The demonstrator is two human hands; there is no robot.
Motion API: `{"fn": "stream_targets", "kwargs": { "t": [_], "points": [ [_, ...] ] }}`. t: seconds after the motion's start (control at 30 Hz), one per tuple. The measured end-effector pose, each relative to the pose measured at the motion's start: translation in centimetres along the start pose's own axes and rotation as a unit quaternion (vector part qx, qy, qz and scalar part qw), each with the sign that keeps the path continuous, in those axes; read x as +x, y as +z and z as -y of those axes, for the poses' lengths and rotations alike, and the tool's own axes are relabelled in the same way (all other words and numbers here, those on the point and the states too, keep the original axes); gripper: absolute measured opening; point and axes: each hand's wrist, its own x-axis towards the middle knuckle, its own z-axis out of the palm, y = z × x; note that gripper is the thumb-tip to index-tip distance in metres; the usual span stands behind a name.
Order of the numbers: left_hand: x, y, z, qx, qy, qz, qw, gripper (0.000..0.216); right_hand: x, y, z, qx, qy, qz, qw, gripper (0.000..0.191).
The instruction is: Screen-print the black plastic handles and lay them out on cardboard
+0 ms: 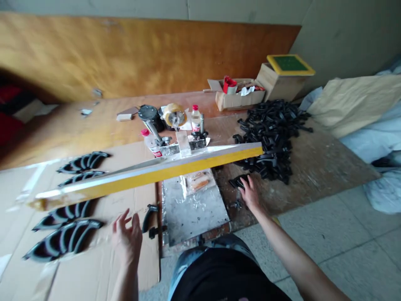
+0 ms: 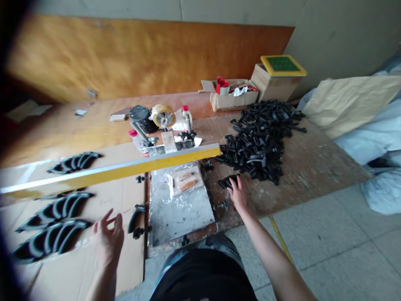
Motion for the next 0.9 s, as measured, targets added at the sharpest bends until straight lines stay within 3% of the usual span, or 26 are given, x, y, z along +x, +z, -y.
{"fn": "stream_targets", "kwargs": {
  "t": [0.2,0.3,0.37,0.5,0.6,0.7,0.9],
  "points": [
    [-2.2,1.0,-1.8,0.0,-0.015,-0.011,1.0,0.053,7.1,-4.0,2.8,0.004,-0.032,0.062,0.998,0.039],
    [-3.0,0.7,-2.1,-0.021,-0.026,-0.013,0.999,0.052,8.0,-6.1,4.3,0.031,-0.061,0.028,0.997,0.033],
    [-3.0,0.5,-2.5,-0.048,-0.04,-0.012,0.998,0.052,7.7,-6.5,6.6,0.086,-0.131,0.01,0.988,0.027],
    [-1.3,0.4,-4.6,-0.117,-0.043,-0.013,0.992,0.046,6.2,-4.4,13.4,0.178,-0.325,0.033,0.928,0.02],
    [0.9,0.0,-7.3,-0.186,-0.031,0.0,0.982,0.043,5.3,-1.8,17.8,0.155,-0.416,0.049,0.895,0.02],
    [3.2,-1.0,-10.4,-0.271,-0.012,-0.003,0.963,0.038,4.8,-0.5,19.8,0.095,-0.436,0.047,0.893,0.02],
    [6.7,-3.6,-16.5,-0.4,0.009,0.023,0.916,0.037,3.7,-1.8,20.6,0.013,-0.42,0.033,0.907,0.025]
  ]
}}
